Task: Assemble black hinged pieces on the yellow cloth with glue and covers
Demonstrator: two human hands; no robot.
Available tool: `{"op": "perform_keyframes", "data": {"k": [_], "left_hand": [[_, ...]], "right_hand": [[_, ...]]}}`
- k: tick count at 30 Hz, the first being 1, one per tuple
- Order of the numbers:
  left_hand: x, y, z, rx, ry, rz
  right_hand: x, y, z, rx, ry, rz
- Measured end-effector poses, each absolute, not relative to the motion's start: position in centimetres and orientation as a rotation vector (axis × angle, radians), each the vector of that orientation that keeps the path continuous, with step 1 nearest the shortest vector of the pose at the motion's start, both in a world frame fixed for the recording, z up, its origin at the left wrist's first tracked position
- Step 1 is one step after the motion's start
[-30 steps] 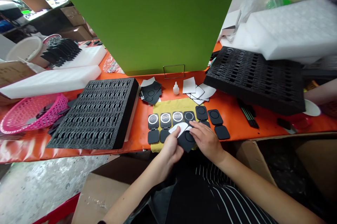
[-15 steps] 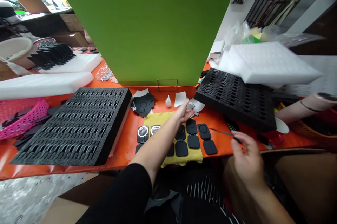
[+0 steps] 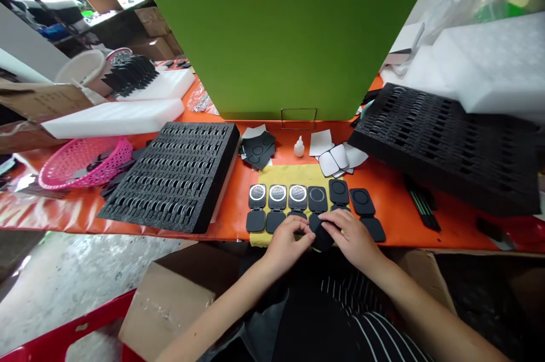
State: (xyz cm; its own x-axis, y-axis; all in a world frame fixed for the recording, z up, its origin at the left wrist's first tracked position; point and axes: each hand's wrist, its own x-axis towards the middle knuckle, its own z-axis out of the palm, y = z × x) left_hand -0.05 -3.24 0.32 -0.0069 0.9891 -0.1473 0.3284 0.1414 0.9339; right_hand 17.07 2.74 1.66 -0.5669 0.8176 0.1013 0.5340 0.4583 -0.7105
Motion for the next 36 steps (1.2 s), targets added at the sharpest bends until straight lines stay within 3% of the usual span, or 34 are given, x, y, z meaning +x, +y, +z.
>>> {"op": "perform_keyframes", "data": {"k": [5,10,20,25,30,36], "left_hand": [[-0.9,-3.3,0.2,1.396,1.483,0.954],[-2.1,-2.9,0.0,1.410,1.483,1.050],[-3.5,-2.6,-0.6,1.525,1.622,0.986],[-4.4,-3.0,-0.9,1.631,1.751,0.894],[-3.9,-3.6,-1.9,2.062,1.619,0.578],[-2.7,-4.0,-3.3,2.163,1.625,0.395]], "right_hand": [[16.5,2.2,0.1,-1.329,-2.068,1.011],[16.5,2.5,-1.0,-1.444,-1.868,1.517],[14.1,4.5,0.4,-1.481,-2.149,1.027],[14.0,6.4,-1.1,-1.463,-1.840,1.242],[13.1,7.9,-3.6,-1.354,-1.687,1.565],[11.9,8.4,-5.3,-1.353,-1.838,1.519]]}}
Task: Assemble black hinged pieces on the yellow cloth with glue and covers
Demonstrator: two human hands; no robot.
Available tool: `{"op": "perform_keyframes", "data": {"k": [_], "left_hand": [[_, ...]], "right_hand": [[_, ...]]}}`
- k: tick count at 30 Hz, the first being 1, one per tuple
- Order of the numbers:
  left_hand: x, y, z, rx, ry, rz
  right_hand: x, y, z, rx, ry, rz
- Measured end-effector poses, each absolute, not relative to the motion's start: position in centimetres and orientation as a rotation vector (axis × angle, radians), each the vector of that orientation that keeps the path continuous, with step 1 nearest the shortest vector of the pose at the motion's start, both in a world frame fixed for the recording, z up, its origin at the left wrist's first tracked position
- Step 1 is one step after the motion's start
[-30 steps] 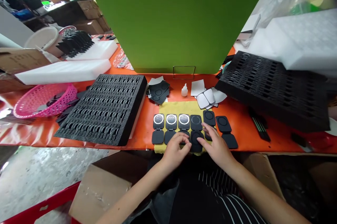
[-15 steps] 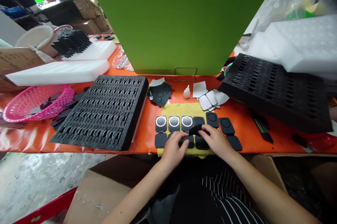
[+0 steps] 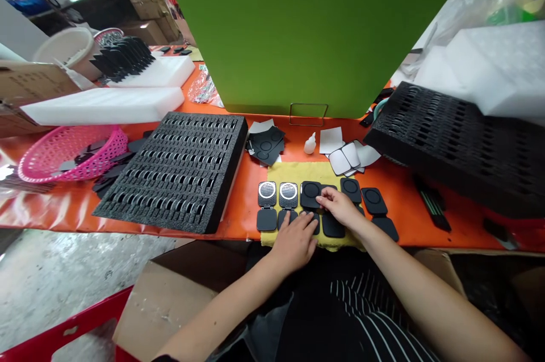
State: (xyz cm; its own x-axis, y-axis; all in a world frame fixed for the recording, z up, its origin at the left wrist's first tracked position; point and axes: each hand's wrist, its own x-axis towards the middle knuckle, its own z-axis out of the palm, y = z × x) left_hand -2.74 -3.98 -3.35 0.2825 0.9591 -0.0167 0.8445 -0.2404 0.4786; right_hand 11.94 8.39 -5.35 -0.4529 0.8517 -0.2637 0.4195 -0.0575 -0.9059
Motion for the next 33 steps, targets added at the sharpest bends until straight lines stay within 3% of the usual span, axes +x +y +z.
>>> {"op": "perform_keyframes", "data": {"k": [33], "left_hand": [[-2.11,-3.97,-2.85,2.113,1.661,0.341]], "right_hand": [[11.36,8.40,-5.11,-1.433,-2.023,1.338]]}}
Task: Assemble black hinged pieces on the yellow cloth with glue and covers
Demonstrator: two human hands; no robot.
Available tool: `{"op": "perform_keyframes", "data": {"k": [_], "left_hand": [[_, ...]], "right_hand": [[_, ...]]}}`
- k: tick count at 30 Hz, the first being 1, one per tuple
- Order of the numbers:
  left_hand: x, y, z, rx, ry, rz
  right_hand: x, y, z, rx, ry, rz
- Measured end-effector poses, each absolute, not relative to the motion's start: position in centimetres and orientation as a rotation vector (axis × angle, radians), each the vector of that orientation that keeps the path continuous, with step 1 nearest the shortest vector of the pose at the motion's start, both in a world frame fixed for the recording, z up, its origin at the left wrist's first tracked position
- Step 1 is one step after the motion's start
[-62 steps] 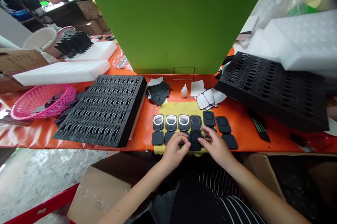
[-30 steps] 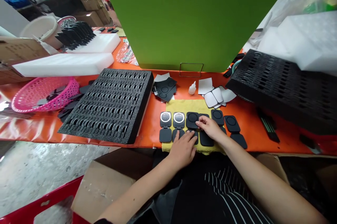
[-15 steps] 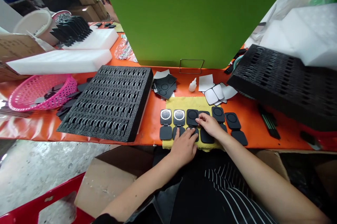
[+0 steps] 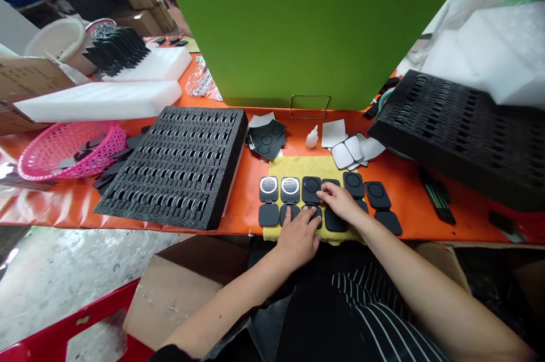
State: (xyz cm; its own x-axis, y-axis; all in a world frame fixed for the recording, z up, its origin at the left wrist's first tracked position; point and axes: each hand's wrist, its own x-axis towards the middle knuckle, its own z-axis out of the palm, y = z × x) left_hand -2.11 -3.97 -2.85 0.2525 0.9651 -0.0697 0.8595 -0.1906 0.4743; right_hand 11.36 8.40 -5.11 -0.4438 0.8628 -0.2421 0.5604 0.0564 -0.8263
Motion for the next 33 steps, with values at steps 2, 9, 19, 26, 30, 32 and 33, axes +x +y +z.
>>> {"op": "perform_keyframes", "data": {"k": [2,9,19,26,30,32,33], "left_hand": [[-2.1,-4.0,-2.8,2.119,1.661,0.331],[-2.2,-4.2,-3.1,2.156,1.646,0.291],[-2.4,-4.3,-3.4,2.211,1.625,0.242],[-2.3,-4.3,-3.2,2.230,1.630,0.227],[-2.3,-4.2,-3.2,2.230,1.639,0.242],[-2.3,-4.1,-3.2,2.231,1.647,0.247],[-2.3,-4.1,-3.2,2.233,1.650,0.248]], "right_hand": [[11.3,8.4,-5.1,-1.438,-2.034,1.325],[11.3,8.4,-5.3,-1.466,-2.064,1.272],[11.1,8.8,-5.0,-1.506,-2.155,1.240],[10.5,8.8,-4.0,-1.597,-2.390,0.937],[10.1,8.9,-3.6,-1.649,-2.628,0.600],[9.8,9.0,-3.6,-1.651,-2.674,0.381],[9.7,9.2,-3.6,-1.665,-2.659,0.284]]}}
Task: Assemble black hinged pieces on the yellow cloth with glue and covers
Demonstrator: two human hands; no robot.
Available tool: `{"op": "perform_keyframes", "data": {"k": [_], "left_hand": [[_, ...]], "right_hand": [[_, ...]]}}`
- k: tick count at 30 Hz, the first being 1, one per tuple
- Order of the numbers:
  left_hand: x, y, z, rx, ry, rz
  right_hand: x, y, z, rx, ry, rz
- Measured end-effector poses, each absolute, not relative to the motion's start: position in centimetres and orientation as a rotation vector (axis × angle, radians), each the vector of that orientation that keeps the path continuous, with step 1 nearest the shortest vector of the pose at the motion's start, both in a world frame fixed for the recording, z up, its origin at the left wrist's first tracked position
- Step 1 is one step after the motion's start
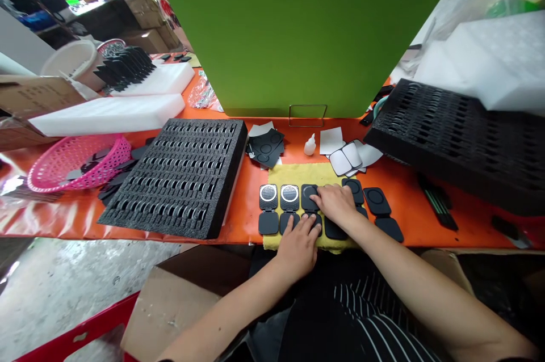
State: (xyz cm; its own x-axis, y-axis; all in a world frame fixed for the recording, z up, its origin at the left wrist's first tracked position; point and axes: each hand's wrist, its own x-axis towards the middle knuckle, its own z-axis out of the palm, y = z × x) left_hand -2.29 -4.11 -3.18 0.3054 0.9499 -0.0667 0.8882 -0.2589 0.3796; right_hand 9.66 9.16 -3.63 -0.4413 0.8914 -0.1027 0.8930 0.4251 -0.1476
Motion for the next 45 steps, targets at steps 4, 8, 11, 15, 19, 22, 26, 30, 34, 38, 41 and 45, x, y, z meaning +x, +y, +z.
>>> {"op": "perform_keyframes", "data": {"k": [4,8,11,15,19,22,26,30,34,38,41,45], "left_hand": [[-2.1,-4.2,-3.1,2.241,1.655,0.244],[-1.8,-4.0,-2.6,2.235,1.657,0.251],[-3.0,-2.2,-1.8,2.208,1.613,0.283],[-7.4,3.4,-0.7,1.982,2.035,0.385],[-11.8,9.1,-1.3,1.743,2.361,0.399],[-13.0,11.3,-2.7,1.590,2.468,0.350],[-13.3,11.7,-3.8,1.557,2.484,0.313],[-13.7,11.2,-2.4,1.678,2.489,0.403],[-12.8,9.3,0.2,1.832,2.534,0.587],[-9.7,4.0,1.0,2.218,2.178,1.015],[-7.1,-0.3,0.2,2.376,1.775,1.106],[-4.3,-3.1,-0.7,1.594,1.778,1.460]], "right_hand": [[9.0,10.1,-4.3,1.869,2.581,-0.094],[8.4,10.7,-4.8,1.902,2.579,-0.129],[8.5,10.6,-4.4,1.929,2.610,-0.198],[9.7,9.8,-3.1,1.985,2.753,-0.272],[11.5,7.8,-2.0,1.968,2.843,-0.378],[12.8,6.3,-1.7,1.936,2.864,-0.406],[14.1,5.1,-1.5,1.947,2.865,-0.490],[14.2,4.9,-1.0,1.962,2.905,-0.775],[12.8,5.1,-0.1,1.968,2.732,-1.594],[11.1,5.4,0.8,1.574,1.650,-2.959],[10.3,5.5,0.8,1.427,1.121,-3.277],[9.6,4.8,0.0,1.831,0.857,-3.321]]}}
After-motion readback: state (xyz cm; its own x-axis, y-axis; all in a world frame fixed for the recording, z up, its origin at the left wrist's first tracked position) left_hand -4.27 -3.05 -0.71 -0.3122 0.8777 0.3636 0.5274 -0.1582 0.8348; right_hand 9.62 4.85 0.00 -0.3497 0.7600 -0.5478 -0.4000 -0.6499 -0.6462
